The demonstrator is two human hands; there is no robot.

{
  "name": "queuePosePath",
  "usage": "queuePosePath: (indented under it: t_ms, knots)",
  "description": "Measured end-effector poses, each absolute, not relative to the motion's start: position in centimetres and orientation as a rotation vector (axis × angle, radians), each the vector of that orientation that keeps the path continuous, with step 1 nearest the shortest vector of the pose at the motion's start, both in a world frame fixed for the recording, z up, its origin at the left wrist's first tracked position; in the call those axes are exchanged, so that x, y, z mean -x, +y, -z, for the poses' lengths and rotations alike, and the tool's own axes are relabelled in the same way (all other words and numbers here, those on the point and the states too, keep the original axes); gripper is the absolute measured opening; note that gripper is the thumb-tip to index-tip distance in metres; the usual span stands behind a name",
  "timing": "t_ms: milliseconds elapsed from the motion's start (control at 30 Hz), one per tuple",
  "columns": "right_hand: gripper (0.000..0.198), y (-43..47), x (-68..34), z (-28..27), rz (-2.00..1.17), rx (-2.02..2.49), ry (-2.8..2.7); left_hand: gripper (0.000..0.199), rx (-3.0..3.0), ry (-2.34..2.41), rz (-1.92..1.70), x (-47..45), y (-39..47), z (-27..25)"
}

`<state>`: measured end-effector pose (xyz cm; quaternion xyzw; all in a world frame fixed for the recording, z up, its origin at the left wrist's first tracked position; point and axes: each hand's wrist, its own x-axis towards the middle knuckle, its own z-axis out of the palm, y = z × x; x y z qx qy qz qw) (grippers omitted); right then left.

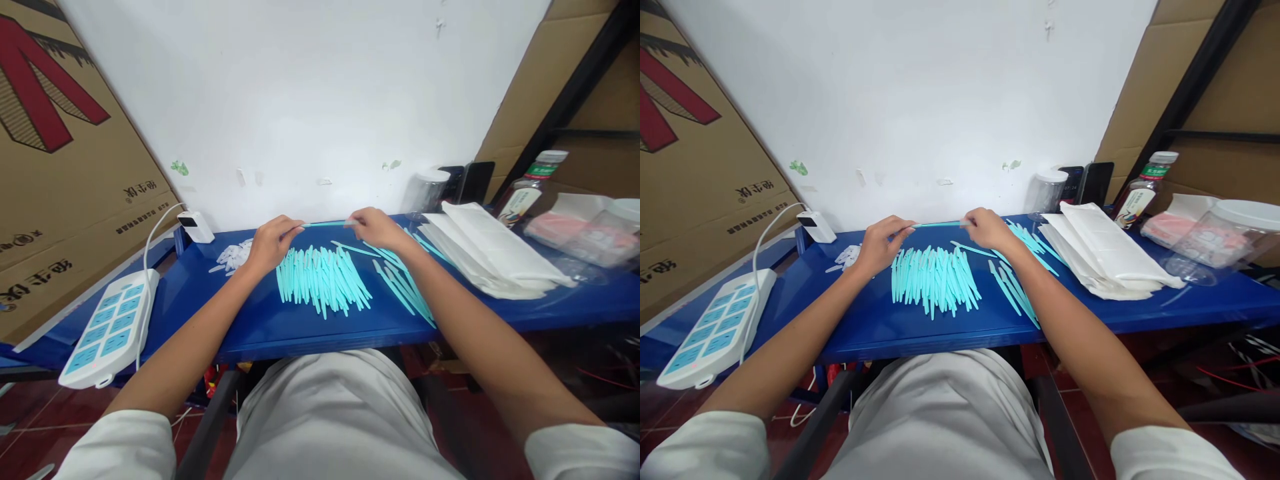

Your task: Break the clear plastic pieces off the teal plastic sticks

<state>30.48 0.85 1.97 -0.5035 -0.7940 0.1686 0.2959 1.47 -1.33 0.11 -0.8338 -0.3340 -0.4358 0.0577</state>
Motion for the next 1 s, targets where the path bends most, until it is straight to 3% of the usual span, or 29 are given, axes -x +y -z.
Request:
queuePosePath:
  t_ms: [133, 300, 500, 833, 1000]
  knots:
    - [0.058, 0.0, -30.3, -2.9, -0.992, 1.104, -1.868, 0.026, 2.534, -0.861, 1.408, -1.9, -1.7, -0.3]
    - [0.058, -2.1, -29.4, -3.7, -1.439, 0.77, -1.971, 0.023, 2.5, -0.74, 1.336, -2.0, -1.6, -0.2]
    - [0.041, -2.6, -28.6, -3.3, -1.396, 0.816, -2.078, 0.023, 2.401, -0.653, 1.183, -2.1, -1.8, 0.1]
    - [0.034, -2.6, -28.0, -3.1, -1.52, 0.881, -2.083, 0.023, 2.327, -0.682, 1.165, -1.8, -1.7, 0.0]
    - [0.035, -2.3, -28.7, -3.2, -1.19, 1.105, -2.226, 0.03, 2.246, -1.135, 1.068, 0.7, -0.6, -0.7]
